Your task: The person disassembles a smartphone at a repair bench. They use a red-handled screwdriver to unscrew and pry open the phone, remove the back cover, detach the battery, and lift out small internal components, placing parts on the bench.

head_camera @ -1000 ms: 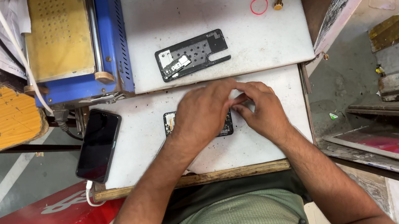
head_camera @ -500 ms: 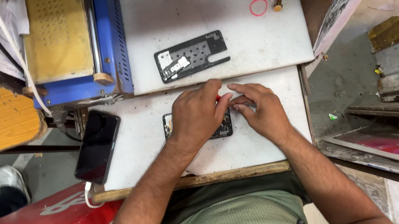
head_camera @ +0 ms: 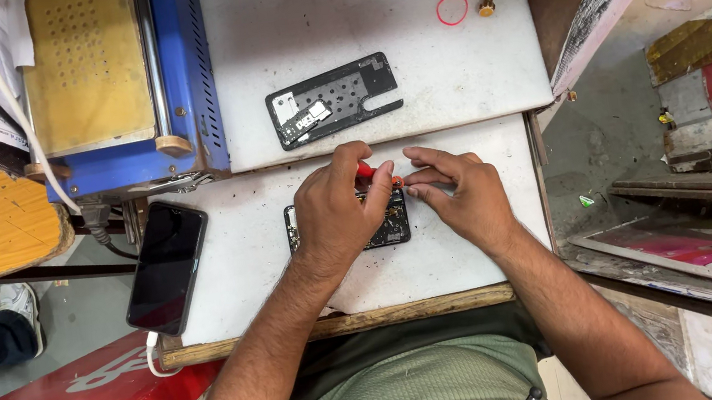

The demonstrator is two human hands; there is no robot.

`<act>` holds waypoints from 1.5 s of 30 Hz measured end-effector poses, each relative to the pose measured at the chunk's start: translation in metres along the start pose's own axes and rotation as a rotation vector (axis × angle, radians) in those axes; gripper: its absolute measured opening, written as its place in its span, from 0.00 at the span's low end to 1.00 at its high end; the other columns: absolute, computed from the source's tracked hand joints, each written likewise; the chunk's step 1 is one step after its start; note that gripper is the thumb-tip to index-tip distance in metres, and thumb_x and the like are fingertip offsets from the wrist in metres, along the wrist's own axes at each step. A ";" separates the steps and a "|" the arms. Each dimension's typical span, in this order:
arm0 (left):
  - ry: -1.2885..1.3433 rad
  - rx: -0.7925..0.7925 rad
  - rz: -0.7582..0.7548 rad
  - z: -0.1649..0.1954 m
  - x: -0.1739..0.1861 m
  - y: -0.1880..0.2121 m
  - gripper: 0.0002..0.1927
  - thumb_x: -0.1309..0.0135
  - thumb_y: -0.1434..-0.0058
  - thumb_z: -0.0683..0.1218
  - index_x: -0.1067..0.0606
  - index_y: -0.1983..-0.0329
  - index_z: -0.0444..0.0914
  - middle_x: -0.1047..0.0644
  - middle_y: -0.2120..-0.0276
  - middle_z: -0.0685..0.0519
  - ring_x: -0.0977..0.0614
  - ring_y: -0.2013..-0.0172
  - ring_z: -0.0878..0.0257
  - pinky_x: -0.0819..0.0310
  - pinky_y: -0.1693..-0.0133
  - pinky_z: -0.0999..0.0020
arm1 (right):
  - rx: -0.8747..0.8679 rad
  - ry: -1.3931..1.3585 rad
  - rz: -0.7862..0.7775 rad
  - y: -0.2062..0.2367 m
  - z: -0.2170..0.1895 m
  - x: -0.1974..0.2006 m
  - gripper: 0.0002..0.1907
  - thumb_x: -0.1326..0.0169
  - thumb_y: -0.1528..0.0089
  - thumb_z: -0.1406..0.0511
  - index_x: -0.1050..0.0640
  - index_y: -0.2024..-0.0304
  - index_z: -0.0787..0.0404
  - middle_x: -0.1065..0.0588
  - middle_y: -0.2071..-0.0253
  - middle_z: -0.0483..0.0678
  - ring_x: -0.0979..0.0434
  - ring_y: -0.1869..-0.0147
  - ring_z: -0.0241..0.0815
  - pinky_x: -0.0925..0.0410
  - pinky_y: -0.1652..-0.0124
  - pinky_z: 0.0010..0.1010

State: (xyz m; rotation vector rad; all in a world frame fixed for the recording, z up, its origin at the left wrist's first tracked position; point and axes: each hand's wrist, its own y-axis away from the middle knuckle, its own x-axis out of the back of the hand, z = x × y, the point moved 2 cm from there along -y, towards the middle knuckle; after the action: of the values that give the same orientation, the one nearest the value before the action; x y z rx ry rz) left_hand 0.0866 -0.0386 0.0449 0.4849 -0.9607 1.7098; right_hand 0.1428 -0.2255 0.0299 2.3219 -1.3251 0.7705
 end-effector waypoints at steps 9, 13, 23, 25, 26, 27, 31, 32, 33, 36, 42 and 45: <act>0.109 0.043 0.089 -0.011 -0.007 0.008 0.16 0.37 0.34 0.45 0.31 0.50 0.36 0.18 0.71 0.50 0.13 0.69 0.59 0.17 0.70 0.68 | 0.093 -0.034 0.054 -0.002 0.013 -0.009 0.13 0.34 0.40 0.69 0.22 0.55 0.63 0.23 0.57 0.50 0.17 0.53 0.40 0.22 0.52 0.29; 0.276 0.141 0.231 -0.032 0.001 0.019 0.14 0.39 0.31 0.40 0.32 0.48 0.36 0.18 0.66 0.48 0.11 0.64 0.58 0.15 0.66 0.70 | 0.016 -0.022 0.076 0.000 0.009 -0.005 0.11 0.34 0.41 0.68 0.22 0.59 0.62 0.24 0.56 0.50 0.19 0.55 0.40 0.23 0.60 0.29; 0.351 0.242 0.443 -0.057 0.022 0.061 0.16 0.38 0.32 0.39 0.33 0.47 0.35 0.19 0.62 0.47 0.14 0.60 0.61 0.17 0.55 0.68 | 0.418 0.205 0.129 -0.077 -0.046 -0.001 0.11 0.36 0.37 0.68 0.18 0.52 0.56 0.18 0.57 0.47 0.23 0.49 0.46 0.32 0.48 0.43; 0.347 0.258 0.441 -0.057 0.022 0.063 0.17 0.38 0.32 0.39 0.33 0.48 0.34 0.19 0.63 0.47 0.14 0.61 0.60 0.17 0.57 0.68 | 0.437 0.266 0.137 -0.093 -0.055 -0.003 0.14 0.36 0.38 0.67 0.17 0.50 0.54 0.20 0.51 0.50 0.26 0.44 0.51 0.34 0.45 0.44; 0.355 0.269 0.438 -0.057 0.022 0.064 0.17 0.38 0.33 0.39 0.33 0.48 0.34 0.19 0.63 0.47 0.15 0.62 0.60 0.18 0.58 0.68 | 0.418 0.303 0.148 -0.098 -0.059 -0.004 0.15 0.36 0.38 0.67 0.17 0.48 0.52 0.23 0.47 0.54 0.28 0.41 0.56 0.35 0.43 0.44; 0.364 0.280 0.435 -0.057 0.021 0.065 0.17 0.38 0.34 0.39 0.32 0.48 0.34 0.19 0.64 0.46 0.15 0.63 0.60 0.18 0.60 0.69 | 0.399 0.341 0.158 -0.100 -0.062 -0.005 0.17 0.36 0.39 0.66 0.16 0.47 0.50 0.25 0.42 0.57 0.31 0.38 0.60 0.36 0.41 0.44; 0.377 0.214 0.410 -0.053 0.017 0.064 0.16 0.40 0.31 0.40 0.34 0.46 0.36 0.19 0.64 0.48 0.14 0.61 0.62 0.16 0.58 0.69 | 0.634 0.266 0.212 -0.091 -0.057 0.012 0.20 0.43 0.36 0.75 0.20 0.42 0.58 0.17 0.50 0.47 0.31 0.28 0.58 0.40 0.33 0.47; 0.379 0.215 0.404 -0.051 0.016 0.064 0.17 0.40 0.31 0.40 0.34 0.46 0.36 0.19 0.64 0.48 0.14 0.61 0.62 0.17 0.58 0.69 | 0.613 0.239 0.230 -0.084 -0.053 0.015 0.19 0.43 0.35 0.76 0.20 0.43 0.58 0.17 0.51 0.46 0.30 0.28 0.56 0.38 0.33 0.47; 0.382 0.215 0.397 -0.049 0.015 0.065 0.17 0.40 0.31 0.40 0.34 0.46 0.36 0.19 0.63 0.48 0.14 0.62 0.62 0.17 0.59 0.69 | 0.590 0.212 0.250 -0.077 -0.049 0.019 0.17 0.44 0.35 0.77 0.20 0.44 0.58 0.17 0.52 0.46 0.29 0.28 0.54 0.35 0.34 0.46; 0.386 0.197 0.363 -0.044 0.013 0.065 0.17 0.41 0.31 0.40 0.35 0.45 0.36 0.19 0.63 0.48 0.14 0.62 0.62 0.17 0.59 0.69 | 0.396 0.048 0.218 -0.052 -0.030 0.028 0.14 0.42 0.34 0.75 0.18 0.48 0.57 0.19 0.55 0.51 0.21 0.45 0.42 0.26 0.49 0.32; 0.318 0.121 0.306 -0.040 0.009 0.068 0.20 0.40 0.31 0.40 0.37 0.42 0.37 0.19 0.64 0.48 0.14 0.63 0.62 0.18 0.59 0.68 | 0.128 -0.335 -0.022 -0.028 0.004 0.008 0.11 0.46 0.33 0.73 0.20 0.49 0.60 0.18 0.54 0.48 0.18 0.57 0.34 0.24 0.60 0.24; 0.320 0.128 0.274 -0.044 0.007 0.071 0.24 0.42 0.32 0.39 0.39 0.38 0.35 0.19 0.65 0.49 0.15 0.64 0.61 0.19 0.59 0.67 | 0.041 -0.278 -0.139 -0.032 0.013 -0.009 0.10 0.45 0.33 0.70 0.20 0.49 0.60 0.17 0.56 0.47 0.17 0.56 0.34 0.22 0.58 0.24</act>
State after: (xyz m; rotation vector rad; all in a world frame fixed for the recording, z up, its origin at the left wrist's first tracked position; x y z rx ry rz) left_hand 0.0243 -0.0078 -0.0018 0.1555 -0.7123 2.0307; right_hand 0.1707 -0.2101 0.0128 2.5952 -1.2471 0.4471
